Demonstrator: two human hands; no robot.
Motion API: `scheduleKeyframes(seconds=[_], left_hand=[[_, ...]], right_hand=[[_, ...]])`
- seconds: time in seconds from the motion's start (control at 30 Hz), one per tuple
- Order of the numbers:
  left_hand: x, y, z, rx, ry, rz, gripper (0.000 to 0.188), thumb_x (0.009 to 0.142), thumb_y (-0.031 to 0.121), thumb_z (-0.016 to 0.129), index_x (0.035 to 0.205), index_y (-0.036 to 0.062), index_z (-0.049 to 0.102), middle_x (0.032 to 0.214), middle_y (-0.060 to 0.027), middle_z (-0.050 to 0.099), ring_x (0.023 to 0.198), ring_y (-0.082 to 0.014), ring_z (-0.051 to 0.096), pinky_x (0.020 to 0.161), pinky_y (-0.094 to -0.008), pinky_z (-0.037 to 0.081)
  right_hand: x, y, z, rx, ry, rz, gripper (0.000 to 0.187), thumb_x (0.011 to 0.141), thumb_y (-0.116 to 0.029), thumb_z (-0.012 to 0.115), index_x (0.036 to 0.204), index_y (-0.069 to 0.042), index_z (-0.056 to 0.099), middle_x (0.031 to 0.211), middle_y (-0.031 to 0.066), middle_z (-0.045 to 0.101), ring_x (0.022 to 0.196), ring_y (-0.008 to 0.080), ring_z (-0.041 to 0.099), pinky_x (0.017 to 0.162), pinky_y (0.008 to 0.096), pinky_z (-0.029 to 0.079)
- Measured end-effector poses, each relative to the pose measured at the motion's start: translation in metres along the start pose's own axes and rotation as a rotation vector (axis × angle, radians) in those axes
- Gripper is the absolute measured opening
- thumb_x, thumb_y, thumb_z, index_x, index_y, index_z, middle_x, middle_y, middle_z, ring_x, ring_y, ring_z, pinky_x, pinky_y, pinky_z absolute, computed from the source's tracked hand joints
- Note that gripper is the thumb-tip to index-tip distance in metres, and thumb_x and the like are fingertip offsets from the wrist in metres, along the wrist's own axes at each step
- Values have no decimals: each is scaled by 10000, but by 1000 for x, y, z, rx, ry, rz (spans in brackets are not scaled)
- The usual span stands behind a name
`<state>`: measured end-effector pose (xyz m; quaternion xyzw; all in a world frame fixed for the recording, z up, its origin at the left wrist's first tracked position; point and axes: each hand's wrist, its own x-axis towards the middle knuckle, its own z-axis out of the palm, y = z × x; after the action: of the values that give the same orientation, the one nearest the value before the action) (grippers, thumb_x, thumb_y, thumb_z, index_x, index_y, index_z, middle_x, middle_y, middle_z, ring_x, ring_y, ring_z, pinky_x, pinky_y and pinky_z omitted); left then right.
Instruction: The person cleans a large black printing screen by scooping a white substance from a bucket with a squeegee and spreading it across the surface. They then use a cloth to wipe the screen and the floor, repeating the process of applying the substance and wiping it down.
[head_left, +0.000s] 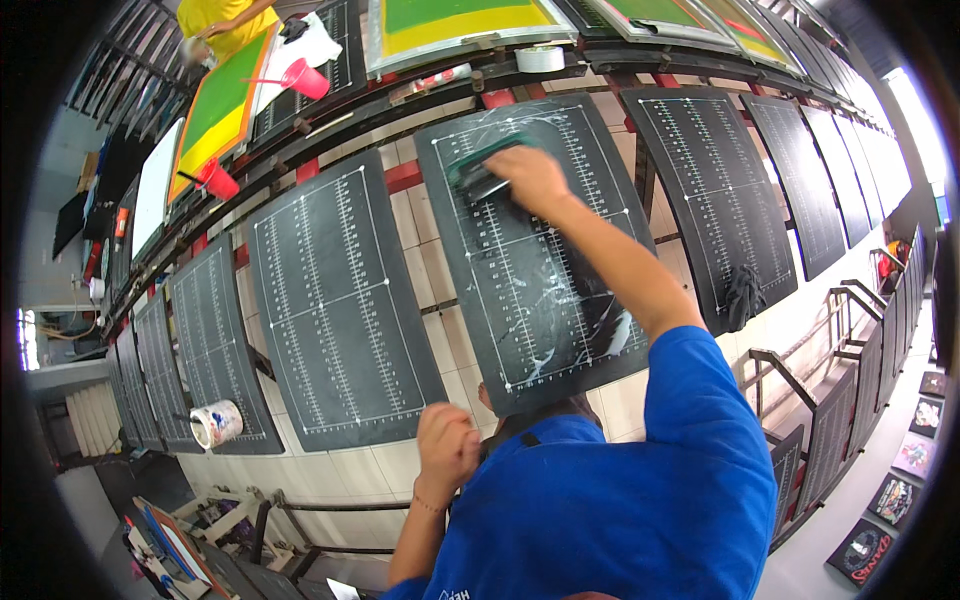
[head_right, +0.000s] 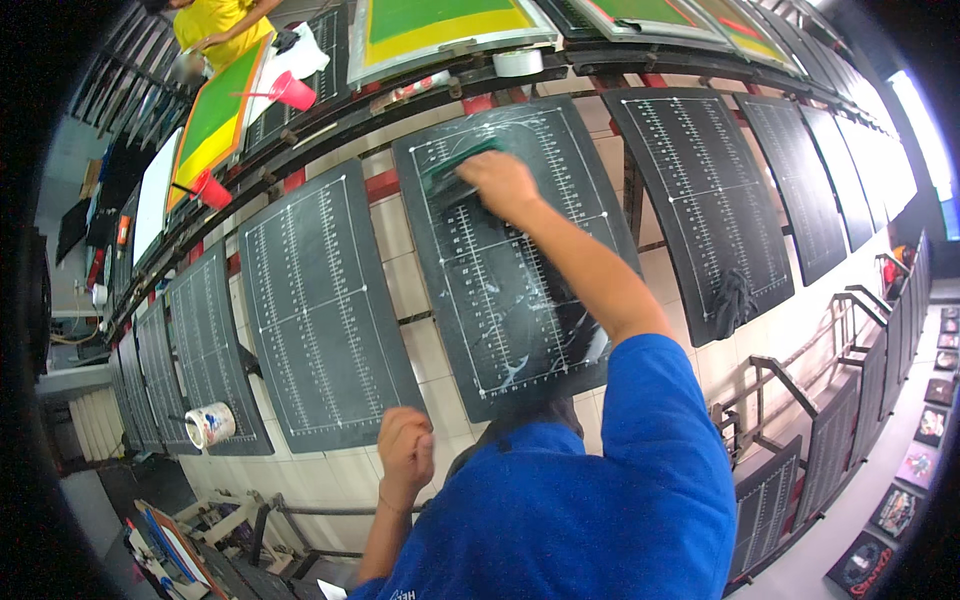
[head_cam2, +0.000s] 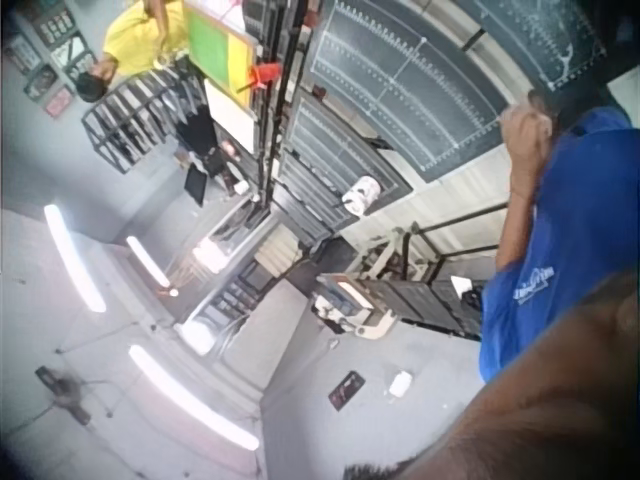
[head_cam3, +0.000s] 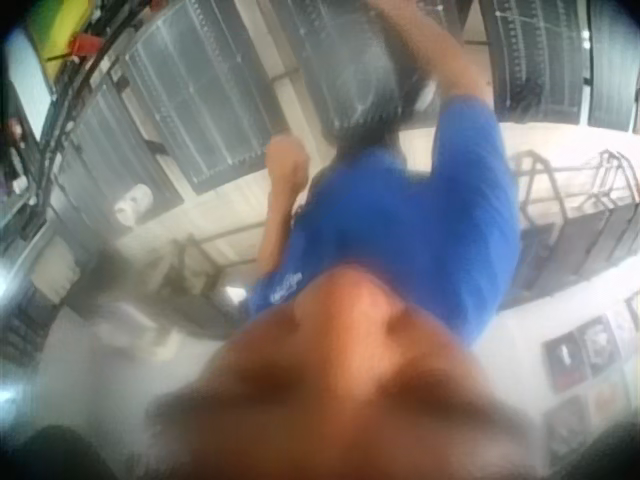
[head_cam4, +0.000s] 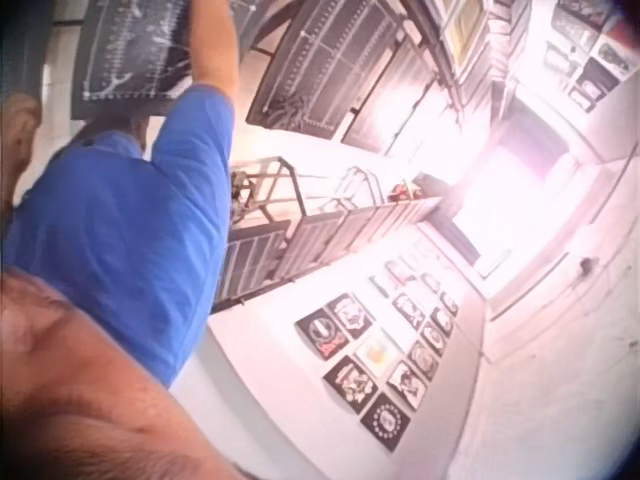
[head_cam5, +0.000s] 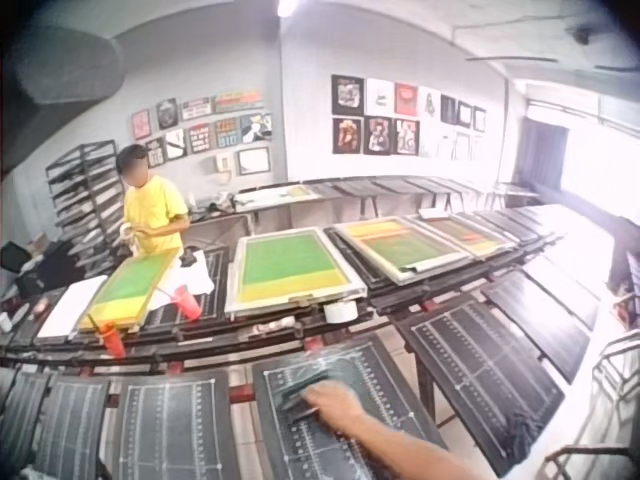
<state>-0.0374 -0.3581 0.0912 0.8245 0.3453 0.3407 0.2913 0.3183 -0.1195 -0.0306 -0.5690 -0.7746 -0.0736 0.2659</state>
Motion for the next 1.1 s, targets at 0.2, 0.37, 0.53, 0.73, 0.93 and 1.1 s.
scheduleKeyframes(seconds=[0.2, 0.37, 0.53, 0.73, 0.93, 1.1], left_hand=[[-64, -18, -8, 87, 97, -514, 142, 912, 40, 555, 782, -16, 549, 816, -146, 600, 766, -313, 570, 706, -387, 462], [-94, -43, -17, 57, 222, -750, 166, 961, 65, 529, 825, -23, 572, 804, -126, 598, 754, -246, 569, 719, -350, 469], [-144, -74, -39, 139, 353, -861, 148, 988, 93, 562, 945, -25, 641, 879, -101, 646, 810, -187, 589, 785, -318, 483], [-216, -111, -97, 153, 525, -907, 163, 960, 85, 619, 1052, -35, 679, 962, -86, 685, 847, -167, 594, 805, -304, 492], [-313, -158, -114, 157, 519, -1032, 135, 930, 85, 669, 990, -35, 686, 885, -61, 666, 775, -125, 588, 709, -262, 501], [-368, -200, -80, -105, 502, -1163, 164, 943, 112, 637, 965, -48, 665, 785, -62, 633, 661, -120, 579, 578, -262, 494]], right_hand=[[47, 18, 33, -113, -64, 16, 296, 850, -91, 564, 1099, -171, 703, 1078, 23, 690, 1047, 243, 648, 891, 393, 538], [9, 100, -24, -291, -130, 235, 371, 804, -43, 616, 1150, -153, 691, 1169, 25, 676, 1093, 248, 631, 899, 386, 522], [-118, -19, -90, -168, -184, 256, 409, 762, 7, 600, 1154, -96, 657, 1165, 66, 657, 1110, 279, 613, 911, 399, 519], [-232, -115, -151, -149, -319, 261, 450, 780, -35, 603, 1219, -117, 657, 1229, 33, 649, 1156, 247, 603, 949, 361, 525], [-265, -126, -170, -433, -265, 775, 486, 731, -5, 636, 1208, -96, 661, 1113, 82, 647, 1027, 297, 626, 872, 401, 534], [-261, -230, -126, -367, -262, 752, 481, 706, -85, 696, 1186, -98, 663, 1085, 81, 644, 1033, 284, 634, 811, 409, 561]])
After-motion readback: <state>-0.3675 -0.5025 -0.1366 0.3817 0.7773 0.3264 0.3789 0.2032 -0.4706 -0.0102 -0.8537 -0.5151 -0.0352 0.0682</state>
